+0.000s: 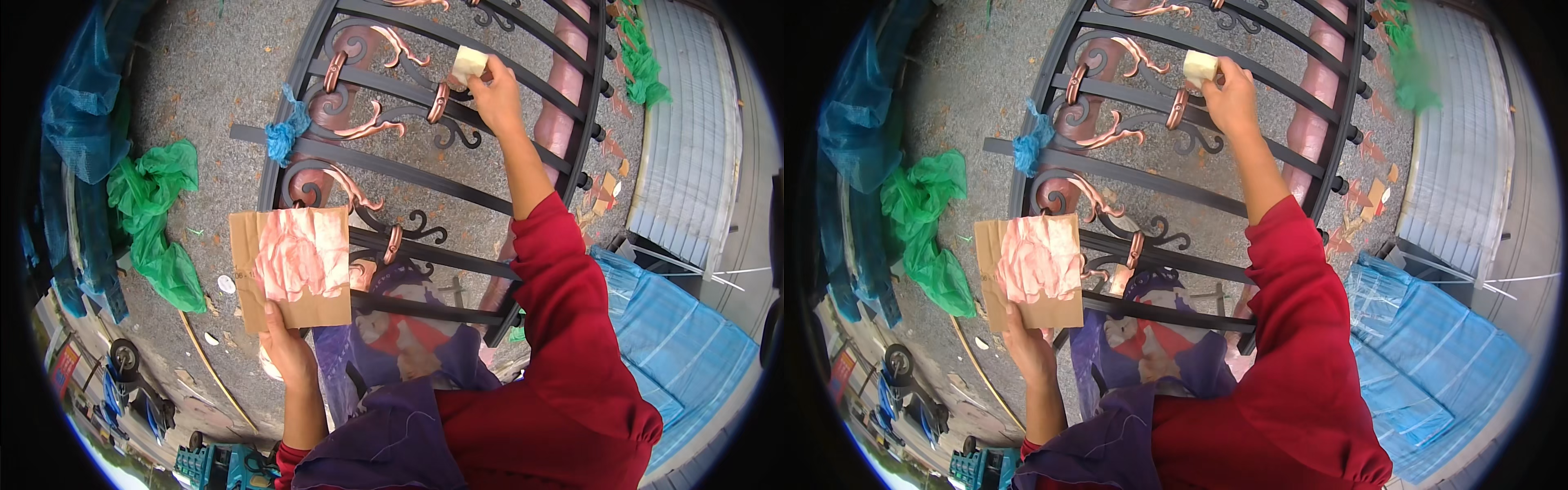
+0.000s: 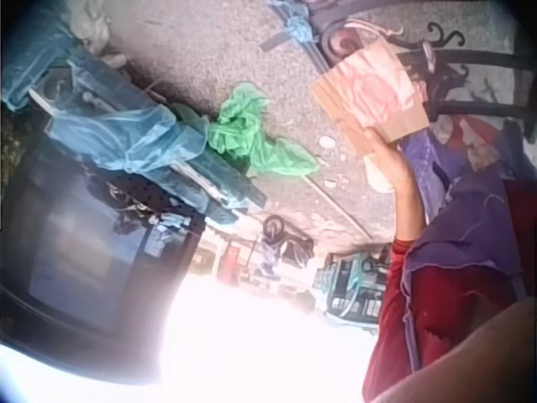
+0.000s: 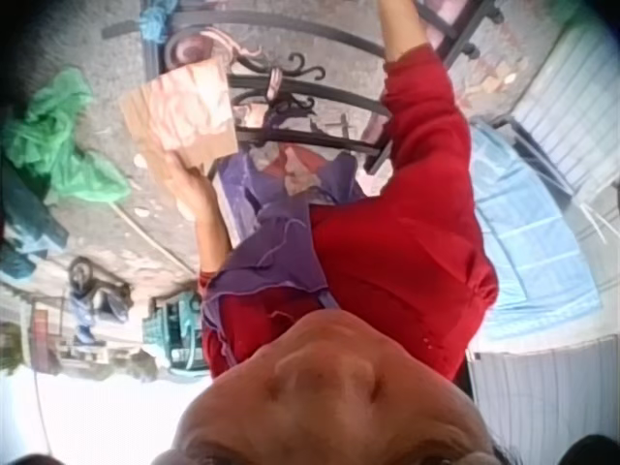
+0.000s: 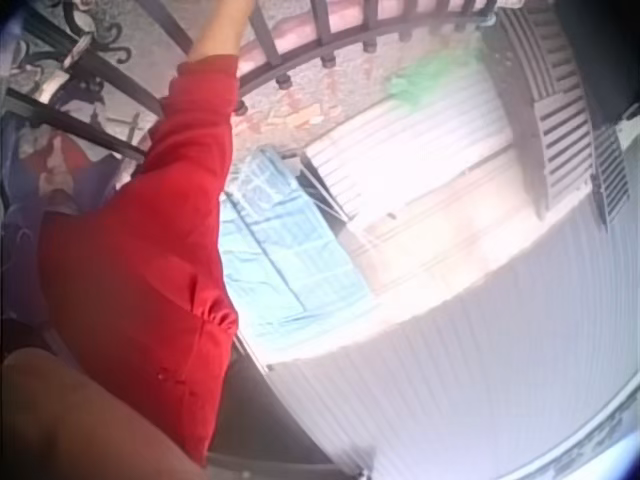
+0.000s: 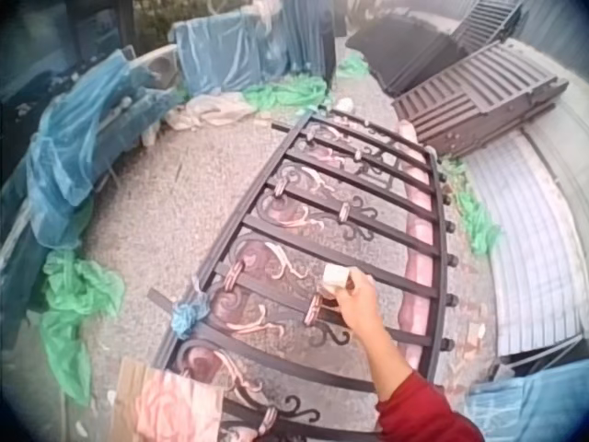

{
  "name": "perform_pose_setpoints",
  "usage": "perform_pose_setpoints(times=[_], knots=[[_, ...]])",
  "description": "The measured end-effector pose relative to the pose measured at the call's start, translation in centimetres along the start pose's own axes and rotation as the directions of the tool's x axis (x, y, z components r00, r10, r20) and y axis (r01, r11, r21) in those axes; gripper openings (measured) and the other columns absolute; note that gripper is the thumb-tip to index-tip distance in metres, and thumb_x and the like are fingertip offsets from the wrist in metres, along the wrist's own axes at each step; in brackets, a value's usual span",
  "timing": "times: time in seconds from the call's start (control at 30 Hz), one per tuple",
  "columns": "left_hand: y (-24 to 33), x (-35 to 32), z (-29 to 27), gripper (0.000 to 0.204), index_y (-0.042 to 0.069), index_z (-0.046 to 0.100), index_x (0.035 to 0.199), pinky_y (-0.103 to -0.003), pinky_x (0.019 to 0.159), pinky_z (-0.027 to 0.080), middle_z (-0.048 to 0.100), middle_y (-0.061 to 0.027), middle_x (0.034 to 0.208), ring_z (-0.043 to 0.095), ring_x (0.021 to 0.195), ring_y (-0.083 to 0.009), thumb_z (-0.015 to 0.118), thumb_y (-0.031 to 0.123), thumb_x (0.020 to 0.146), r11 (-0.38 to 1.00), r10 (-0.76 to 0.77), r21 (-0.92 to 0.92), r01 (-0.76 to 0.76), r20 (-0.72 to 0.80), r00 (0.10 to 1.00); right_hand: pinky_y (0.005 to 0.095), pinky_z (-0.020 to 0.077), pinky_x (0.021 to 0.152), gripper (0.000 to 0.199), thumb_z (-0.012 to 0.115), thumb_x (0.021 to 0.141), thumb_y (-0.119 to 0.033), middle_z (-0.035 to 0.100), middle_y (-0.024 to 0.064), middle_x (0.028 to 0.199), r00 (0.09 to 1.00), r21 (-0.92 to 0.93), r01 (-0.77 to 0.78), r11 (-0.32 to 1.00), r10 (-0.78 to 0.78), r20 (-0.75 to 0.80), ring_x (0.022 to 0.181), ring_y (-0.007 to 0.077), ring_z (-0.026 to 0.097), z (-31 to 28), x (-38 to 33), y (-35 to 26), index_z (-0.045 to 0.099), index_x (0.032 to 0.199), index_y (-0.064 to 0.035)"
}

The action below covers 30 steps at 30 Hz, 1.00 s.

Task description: The person applies pink paint to a black metal gate using a sponge and a cardboard palette. They repeatedly dip the sponge into paint on the cardboard and rub it onto the gate's bars and decorative elements. The person occasionally repositions the gate and retrieves more paint from a nearby surface.

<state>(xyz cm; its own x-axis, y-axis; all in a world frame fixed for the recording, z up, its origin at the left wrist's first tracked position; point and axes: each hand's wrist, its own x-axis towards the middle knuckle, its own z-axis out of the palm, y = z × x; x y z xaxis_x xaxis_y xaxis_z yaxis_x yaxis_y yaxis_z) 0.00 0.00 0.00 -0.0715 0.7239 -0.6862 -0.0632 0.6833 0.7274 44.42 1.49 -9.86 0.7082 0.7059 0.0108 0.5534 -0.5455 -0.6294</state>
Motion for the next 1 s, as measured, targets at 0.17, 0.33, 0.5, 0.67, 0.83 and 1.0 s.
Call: perform_pose_setpoints(times=[0.17,0.33,0.5,0.67,0.83,1.0], knots=[[-0.8,0.1,1.0,0.043,0.011,0.047,0.128,-0.022,0.058,0.040,0.059,-0.0008,0.106,0.057,0.084,-0.0084,0.054,0.038,0.094,0.999,0.036,0.018,-0.036,0.016,0.999,0.0378,0.0448,0.079,0.026,0.062,0.077,-0.012,0.062,0.0136,0.087,0.976,-0.097,0.209,0.973,-0.201,0.087,0.087,0.0294,0.055,-0.2,-0.2,1.6,0.060,0.102,-0.0039],[-0.5,0.3,0.5,0.046,0.009,0.044,0.132,-0.027,0.069,0.047,0.056,-0.0047,0.117,0.057,0.096,-0.0125,0.052,0.036,0.095,0.999,0.048,0.024,-0.048,0.004,0.999,0.0412,0.0426,0.084,0.024,0.063,0.075,-0.008,0.063,0.0089,0.097,0.994,-0.052,0.096,0.994,-0.099,-0.050,0.095,0.0311,0.054,0.5,0.1,1.3,0.061,0.099,-0.0073],[0.3,-0.3,0.3,0.052,0.006,0.039,0.138,-0.034,0.084,0.048,0.050,-0.0092,0.130,0.053,0.111,-0.0180,0.050,0.035,0.096,0.996,0.065,0.056,-0.065,0.013,0.998,0.0405,0.0429,0.083,0.025,0.061,0.076,-0.005,0.063,0.0095,0.096,0.989,-0.091,0.145,0.985,-0.143,0.027,0.093,0.0305,0.055,1.3,-0.8,0.9,0.061,0.100,-0.0079],[1.0,-0.9,-0.1,0.053,0.000,0.040,0.135,-0.035,0.089,0.049,0.051,-0.0118,0.126,0.056,0.109,-0.0206,0.052,0.033,0.096,0.999,0.043,0.018,-0.044,0.004,0.999,0.0368,0.0452,0.081,0.026,0.060,0.076,-0.002,0.063,0.0105,0.091,0.986,-0.065,0.160,0.985,-0.163,-0.043,0.091,0.0287,0.056,1.5,-0.7,0.6,0.061,0.102,-0.0073],[1.3,-1.6,-0.5,0.052,0.001,0.041,0.134,-0.034,0.085,0.050,0.053,-0.0111,0.123,0.058,0.105,-0.0194,0.052,0.034,0.096,0.995,0.098,0.031,-0.098,0.008,0.995,0.0374,0.0461,0.080,0.028,0.059,0.075,-0.005,0.063,0.0128,0.090,0.982,-0.038,0.188,0.982,-0.187,0.013,0.089,0.0298,0.057,0.8,-1.0,0.0,0.060,0.102,-0.0067],[2.3,-3.4,-1.8,0.054,-0.003,0.033,0.140,-0.036,0.101,0.038,0.043,-0.0135,0.137,0.045,0.122,-0.0201,0.046,0.030,0.099,0.996,0.066,0.058,-0.070,0.056,0.996,0.0283,0.0475,0.074,0.025,0.063,0.080,-0.011,0.065,0.0087,0.092,0.946,0.425,0.080,0.902,0.065,-0.316,0.083,0.0163,0.061,-3.6,-2.3,-1.8,0.060,0.104,-0.0034]])
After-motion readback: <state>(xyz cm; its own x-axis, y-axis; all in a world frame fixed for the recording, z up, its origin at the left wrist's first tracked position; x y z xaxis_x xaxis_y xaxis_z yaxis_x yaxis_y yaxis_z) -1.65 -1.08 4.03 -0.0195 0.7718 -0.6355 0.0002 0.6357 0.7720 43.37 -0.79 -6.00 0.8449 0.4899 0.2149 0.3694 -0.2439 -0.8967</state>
